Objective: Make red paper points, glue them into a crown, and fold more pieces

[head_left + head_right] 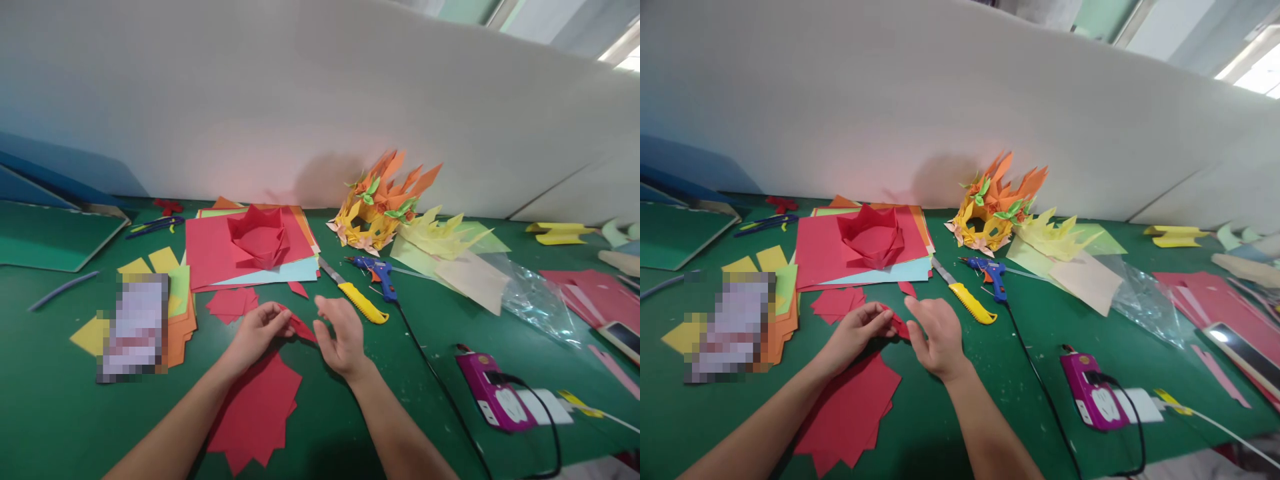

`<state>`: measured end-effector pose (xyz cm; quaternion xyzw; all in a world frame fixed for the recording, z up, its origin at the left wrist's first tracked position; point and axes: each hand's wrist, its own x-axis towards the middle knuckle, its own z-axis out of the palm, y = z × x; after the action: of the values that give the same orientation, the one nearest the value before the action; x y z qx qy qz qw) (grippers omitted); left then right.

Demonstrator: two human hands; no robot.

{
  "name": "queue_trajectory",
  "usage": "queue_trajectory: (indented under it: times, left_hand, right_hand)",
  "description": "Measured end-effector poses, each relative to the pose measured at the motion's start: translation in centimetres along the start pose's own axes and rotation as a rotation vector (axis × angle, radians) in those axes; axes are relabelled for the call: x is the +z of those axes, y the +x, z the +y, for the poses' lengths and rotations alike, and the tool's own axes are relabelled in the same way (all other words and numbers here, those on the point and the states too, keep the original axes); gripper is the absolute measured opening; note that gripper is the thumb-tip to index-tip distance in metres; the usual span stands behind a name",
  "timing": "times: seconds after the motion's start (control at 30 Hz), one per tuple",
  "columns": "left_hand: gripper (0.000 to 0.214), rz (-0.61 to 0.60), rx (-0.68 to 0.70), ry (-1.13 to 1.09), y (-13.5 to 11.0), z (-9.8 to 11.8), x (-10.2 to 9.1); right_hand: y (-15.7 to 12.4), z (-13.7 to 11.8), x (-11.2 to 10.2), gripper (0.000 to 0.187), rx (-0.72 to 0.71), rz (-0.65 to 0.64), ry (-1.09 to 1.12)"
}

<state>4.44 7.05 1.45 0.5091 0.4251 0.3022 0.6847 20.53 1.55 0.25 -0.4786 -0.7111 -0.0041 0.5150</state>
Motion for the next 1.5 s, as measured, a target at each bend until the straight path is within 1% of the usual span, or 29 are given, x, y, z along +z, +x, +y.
queue_trajectory:
  times: [0.07, 0.13, 0.23, 0.27, 0.33, 0.5, 0.7, 0.87, 1.03, 1.2, 1.33, 1.5]
  left_hand:
    - [0.041, -0.001, 0.033, 0.02, 0.0, -0.1, 0.0]
    - [0.038, 0.008, 0.071, 0.064, -0.1, -0.1, 0.1]
    - [0.034, 0.027, 0.114, 0.126, -0.2, -0.2, 0.3]
    - [0.032, 0.032, 0.122, 0.135, -0.2, -0.3, 0.4]
    - [0.03, 0.049, 0.136, 0.133, -0.2, -0.4, 0.5]
    - [0.028, 0.1, 0.147, 0.134, -0.3, -0.7, 0.7]
    - [0.034, 0.147, 0.088, 0.084, -0.3, -0.3, 1.1]
    - [0.037, 0.149, 0.074, 0.066, -0.2, -0.2, 1.0]
    - [0.041, 0.14, 0.063, 0.041, -0.2, -0.3, 1.1]
    - [0.043, 0.111, 0.073, 0.051, -0.3, -0.1, 1.2]
    - [0.037, 0.101, 0.094, 0.092, -0.3, -0.4, 1.2]
    - [0.029, 0.152, 0.177, 0.19, -0.3, -1.0, 1.3]
  right_hand:
    - [0.0, 0.0, 0.3, 0.029, 0.118, -0.143, 0.078]
    - [0.1, -0.2, 0.9, 0.021, 0.295, -0.235, 0.195]
    - [0.0, -0.4, 1.5, 0.017, 0.548, -0.259, 0.382]
    - [0.0, -0.4, 1.7, 0.016, 0.607, -0.252, 0.432]
    - [0.1, -0.3, 1.7, 0.015, 0.673, -0.243, 0.503]
    - [0.1, 0.1, 1.6, 0.014, 0.717, -0.255, 0.527]
    - [0.2, 0.2, 1.6, 0.016, 0.797, -0.277, 0.586]
    - [0.5, 0.2, 1.3, 0.022, 0.87, -0.292, 0.677]
    - [0.7, 0.2, 1.0, 0.029, 0.921, -0.323, 0.709]
    - [0.7, 0.2, 0.9, 0.03, 0.935, -0.332, 0.701]
    - [0.7, 0.3, 0.9, 0.03, 0.938, -0.338, 0.714]
    - [0.5, 0.5, 1.2, 0.03, 0.941, -0.338, 0.776]
